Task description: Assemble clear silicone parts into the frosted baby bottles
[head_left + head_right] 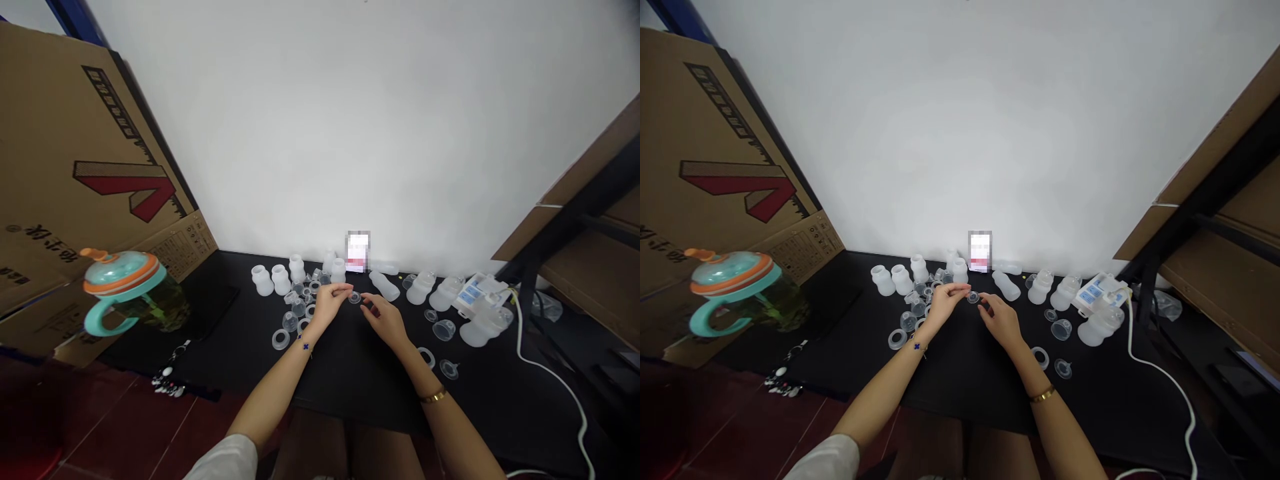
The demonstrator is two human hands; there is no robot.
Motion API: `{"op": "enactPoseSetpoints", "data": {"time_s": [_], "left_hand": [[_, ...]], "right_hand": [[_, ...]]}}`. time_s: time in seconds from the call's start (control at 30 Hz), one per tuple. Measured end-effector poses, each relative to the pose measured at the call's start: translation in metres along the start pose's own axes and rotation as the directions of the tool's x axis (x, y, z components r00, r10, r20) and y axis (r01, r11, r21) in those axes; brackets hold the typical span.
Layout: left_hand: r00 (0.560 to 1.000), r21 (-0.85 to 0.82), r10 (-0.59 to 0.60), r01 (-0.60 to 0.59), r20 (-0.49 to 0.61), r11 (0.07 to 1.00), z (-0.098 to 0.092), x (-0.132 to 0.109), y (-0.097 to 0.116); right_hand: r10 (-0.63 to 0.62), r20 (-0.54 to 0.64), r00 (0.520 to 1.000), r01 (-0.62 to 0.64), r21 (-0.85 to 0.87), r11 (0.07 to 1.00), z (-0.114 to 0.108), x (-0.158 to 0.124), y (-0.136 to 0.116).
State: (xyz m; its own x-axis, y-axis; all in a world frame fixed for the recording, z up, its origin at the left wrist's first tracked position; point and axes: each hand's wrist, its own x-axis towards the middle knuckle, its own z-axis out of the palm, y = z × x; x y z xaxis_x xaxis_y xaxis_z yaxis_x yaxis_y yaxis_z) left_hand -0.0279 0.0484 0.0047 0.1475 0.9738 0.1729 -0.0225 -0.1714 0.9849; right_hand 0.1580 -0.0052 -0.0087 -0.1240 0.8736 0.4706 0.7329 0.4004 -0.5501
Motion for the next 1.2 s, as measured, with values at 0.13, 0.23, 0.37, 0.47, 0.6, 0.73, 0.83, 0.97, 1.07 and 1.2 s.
{"op": "enactPoseSetpoints", "data": {"time_s": [0.13,0.23,0.37,0.47,0.6,0.73,0.83,0.97,1.07,1.2], "left_hand": [[0.998,-0.164,-0.052,0.058,0.04,0.985,0.002,-0.002,0.006],[0.993,-0.249,-0.101,0.114,0.066,0.962,0.001,-0.004,0.009],[0.983,-0.304,-0.161,0.181,0.09,0.935,0.001,-0.004,0.01],[0.984,-0.3,-0.163,0.177,0.071,0.937,0.0,-0.005,0.012],[0.993,-0.258,-0.105,0.117,0.057,0.959,0.002,-0.006,0.012],[0.993,-0.199,-0.058,0.079,0.107,0.977,0.007,-0.009,0.012],[0.984,-0.158,-0.05,0.078,0.174,0.984,0.009,-0.012,0.014],[0.978,-0.163,-0.033,0.067,0.205,0.984,0.011,-0.014,0.018],[0.98,-0.165,0.007,0.027,0.201,0.986,0.01,-0.013,0.017],[0.982,-0.139,0.045,-0.02,0.183,0.99,0.01,-0.011,0.013]], "right_hand": [[-0.032,-0.04,0.999,0.032,-0.002,0.999,0.0,0.0,-0.001],[-0.048,-0.079,0.996,0.048,0.0,0.999,0.001,0.0,-0.001],[-0.084,-0.123,0.989,0.085,0.002,0.996,0.001,0.0,-0.002],[-0.114,-0.172,0.978,0.118,0.012,0.993,0.0,0.0,-0.003],[-0.109,-0.29,0.951,0.126,0.04,0.991,-0.005,0.001,-0.007],[-0.088,-0.365,0.927,0.119,0.061,0.991,-0.01,0.001,-0.01],[-0.087,-0.399,0.913,0.124,0.067,0.99,-0.012,0.001,-0.012],[-0.086,-0.428,0.9,0.135,0.086,0.987,-0.012,0.0,-0.014],[-0.086,-0.416,0.905,0.135,0.089,0.987,-0.011,0.0,-0.015],[-0.088,-0.403,0.911,0.132,0.083,0.988,-0.009,0.0,-0.014]]}}
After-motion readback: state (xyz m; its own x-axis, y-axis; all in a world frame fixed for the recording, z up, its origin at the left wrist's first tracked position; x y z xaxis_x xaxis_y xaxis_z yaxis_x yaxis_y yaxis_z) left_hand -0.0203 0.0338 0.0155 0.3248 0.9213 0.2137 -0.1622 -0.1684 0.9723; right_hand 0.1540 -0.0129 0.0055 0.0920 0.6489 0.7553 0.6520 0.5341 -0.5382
